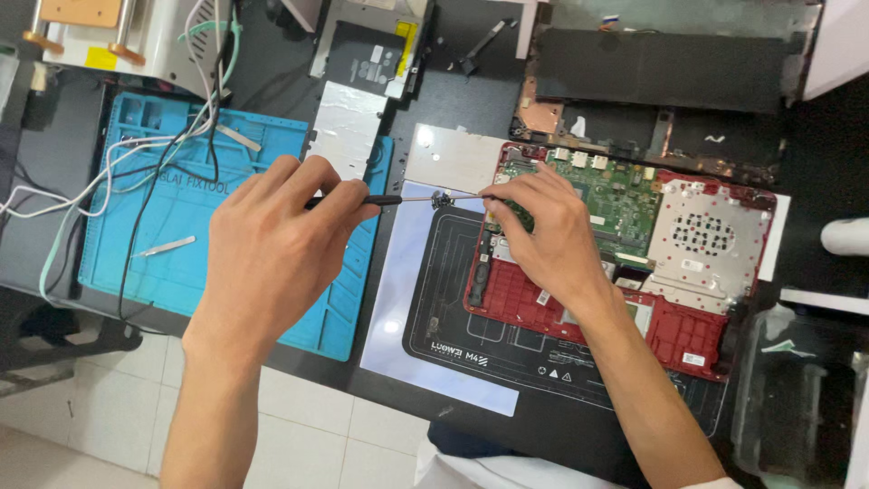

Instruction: The person uses a screwdriver to remove screws from a laptop chassis and then installs a battery into the device. They connect the battery cable to the motherboard and secure the battery with screws.

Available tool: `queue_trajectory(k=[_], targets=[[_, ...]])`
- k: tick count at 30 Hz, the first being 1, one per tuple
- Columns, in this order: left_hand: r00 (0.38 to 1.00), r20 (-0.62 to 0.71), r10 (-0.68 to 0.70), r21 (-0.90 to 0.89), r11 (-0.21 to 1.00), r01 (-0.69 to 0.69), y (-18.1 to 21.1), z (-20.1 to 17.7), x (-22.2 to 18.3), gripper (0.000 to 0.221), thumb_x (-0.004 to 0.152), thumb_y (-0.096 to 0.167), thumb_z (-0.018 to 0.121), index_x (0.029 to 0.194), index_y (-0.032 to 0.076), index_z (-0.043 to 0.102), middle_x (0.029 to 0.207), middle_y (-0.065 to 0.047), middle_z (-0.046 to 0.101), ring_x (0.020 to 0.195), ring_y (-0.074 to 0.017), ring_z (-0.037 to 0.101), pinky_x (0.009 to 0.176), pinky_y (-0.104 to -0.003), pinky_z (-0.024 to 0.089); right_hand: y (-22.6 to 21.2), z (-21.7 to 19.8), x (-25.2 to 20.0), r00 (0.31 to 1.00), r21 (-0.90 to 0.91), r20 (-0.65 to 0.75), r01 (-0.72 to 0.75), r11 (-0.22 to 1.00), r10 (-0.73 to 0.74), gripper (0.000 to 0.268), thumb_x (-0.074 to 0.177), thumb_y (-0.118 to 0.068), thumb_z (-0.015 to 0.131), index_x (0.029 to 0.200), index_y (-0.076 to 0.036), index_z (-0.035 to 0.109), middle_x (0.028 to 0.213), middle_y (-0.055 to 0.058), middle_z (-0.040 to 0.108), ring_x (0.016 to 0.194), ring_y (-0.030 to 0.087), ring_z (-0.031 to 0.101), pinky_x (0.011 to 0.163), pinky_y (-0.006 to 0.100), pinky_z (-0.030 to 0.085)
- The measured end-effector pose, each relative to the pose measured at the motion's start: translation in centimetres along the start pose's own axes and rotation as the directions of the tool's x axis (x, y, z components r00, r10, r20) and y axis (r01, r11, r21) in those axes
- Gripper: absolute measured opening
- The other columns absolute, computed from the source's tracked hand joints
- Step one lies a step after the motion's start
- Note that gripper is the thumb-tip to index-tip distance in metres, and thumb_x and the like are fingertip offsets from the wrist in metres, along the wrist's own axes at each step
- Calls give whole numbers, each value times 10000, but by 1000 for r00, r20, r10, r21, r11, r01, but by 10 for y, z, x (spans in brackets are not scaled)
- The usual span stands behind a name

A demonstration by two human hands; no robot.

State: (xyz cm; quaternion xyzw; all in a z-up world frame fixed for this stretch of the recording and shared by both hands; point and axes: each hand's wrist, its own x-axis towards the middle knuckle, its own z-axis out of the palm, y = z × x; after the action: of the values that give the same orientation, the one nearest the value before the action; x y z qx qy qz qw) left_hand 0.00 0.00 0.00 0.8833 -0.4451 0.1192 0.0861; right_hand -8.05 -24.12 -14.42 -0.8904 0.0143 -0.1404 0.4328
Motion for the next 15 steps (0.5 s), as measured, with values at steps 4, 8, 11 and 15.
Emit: queue_trajectory(k=[4,8,11,15], targets=[[997,-26,-78,59,995,79,-20,2,-21,138,979,214,780,964,104,698,880,-17,586,825,-224,589,701,-371,475,-7,10,13,990,-91,3,142,986,-143,76,944,-91,728,995,-48,765,951,92,727,941,312,660,1066,495,485],[989,-50,-140,112,983,145,-39,12,-37,142,974,226,784,955,110,703,888,-16,593,848,-228,592,726,-373,479,-6,26,33,969,-290,42,245,925,-243,85,908,-85,735,975,-61,781,961,81,714,952,296,652,1085,510,455],[985,-74,-158,147,975,167,-51,23,-48,135,979,228,785,964,118,708,906,-7,605,878,-225,594,746,-372,481,-3,36,42,949,-394,102,313,864,-297,94,886,-91,736,962,-70,786,991,78,706,989,289,654,1098,518,433],[976,-91,-196,138,969,207,-61,35,-59,132,981,233,795,970,124,721,897,-5,604,874,-226,581,727,-373,463,0,43,50,931,-500,182,365,785,-317,56,890,-108,736,888,-67,775,1013,91,702,1003,286,658,1116,516,432]])
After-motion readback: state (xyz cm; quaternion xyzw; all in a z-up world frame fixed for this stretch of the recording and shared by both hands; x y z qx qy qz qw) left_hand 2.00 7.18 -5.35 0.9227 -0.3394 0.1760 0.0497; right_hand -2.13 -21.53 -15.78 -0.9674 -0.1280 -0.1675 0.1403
